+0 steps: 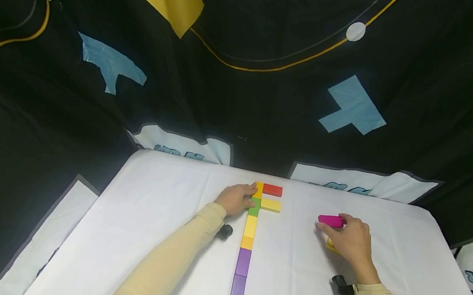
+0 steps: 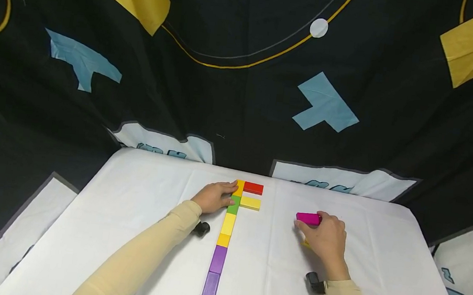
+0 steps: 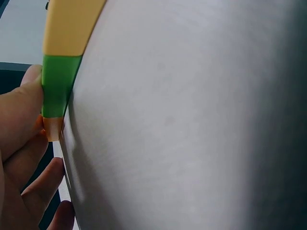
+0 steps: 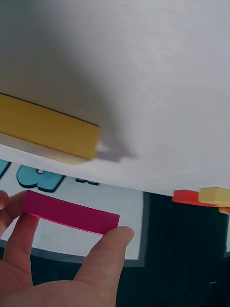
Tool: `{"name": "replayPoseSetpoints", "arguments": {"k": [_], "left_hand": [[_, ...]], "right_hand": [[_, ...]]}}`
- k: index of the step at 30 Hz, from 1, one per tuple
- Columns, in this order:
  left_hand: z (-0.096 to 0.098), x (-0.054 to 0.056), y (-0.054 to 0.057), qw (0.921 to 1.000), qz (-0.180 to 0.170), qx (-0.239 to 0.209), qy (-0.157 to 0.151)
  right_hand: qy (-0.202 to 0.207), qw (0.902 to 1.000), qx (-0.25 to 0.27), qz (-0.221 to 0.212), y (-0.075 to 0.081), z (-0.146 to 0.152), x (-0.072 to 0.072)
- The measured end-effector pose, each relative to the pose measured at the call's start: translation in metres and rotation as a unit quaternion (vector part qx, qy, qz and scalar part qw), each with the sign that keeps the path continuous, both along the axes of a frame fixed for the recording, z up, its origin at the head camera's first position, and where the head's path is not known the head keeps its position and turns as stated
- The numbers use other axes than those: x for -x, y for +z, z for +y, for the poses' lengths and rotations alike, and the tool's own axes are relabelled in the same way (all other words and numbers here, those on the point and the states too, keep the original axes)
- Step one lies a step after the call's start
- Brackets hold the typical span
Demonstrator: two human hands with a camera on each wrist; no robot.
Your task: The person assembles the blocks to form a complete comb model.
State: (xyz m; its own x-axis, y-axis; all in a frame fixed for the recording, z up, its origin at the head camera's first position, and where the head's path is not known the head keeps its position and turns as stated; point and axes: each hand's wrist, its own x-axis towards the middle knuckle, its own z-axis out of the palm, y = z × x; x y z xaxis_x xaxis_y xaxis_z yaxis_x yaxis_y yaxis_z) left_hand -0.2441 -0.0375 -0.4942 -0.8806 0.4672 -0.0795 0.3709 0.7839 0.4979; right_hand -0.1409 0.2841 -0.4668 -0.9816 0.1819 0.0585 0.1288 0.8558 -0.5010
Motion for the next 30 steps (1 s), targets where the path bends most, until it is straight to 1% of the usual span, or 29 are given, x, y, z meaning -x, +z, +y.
{"name": "replayPoseSetpoints", "arguments": {"k": [3,9,16,25,30], "left_hand": [[0.0,0.0,0.0,1.0,0.001,0.005,-0.002],[-0.001,0.001,-0.001,1.0,0.004,0.0,-0.003],[-0.001,0.001,-0.002,1.0,0.003,-0.001,-0.005],[0.0,0.0,-0.001,1.0,0.002,0.001,-0.001],[0.0,-0.001,0.001,1.0,0.001,-0.001,0.002]], "right_hand": [[0.002,1.0,0.005,0.008,0.001,-0.007,-0.001],[0.0,0.9999,0.014,0.008,0.001,-0.02,-0.003],[0.0,0.9996,0.018,0.02,0.0,-0.034,-0.001],[-0.003,0.9998,0.017,0.008,-0.002,-0.051,0.001],[0.0,0.9998,0.018,0.01,-0.003,-0.059,0.002]]}}
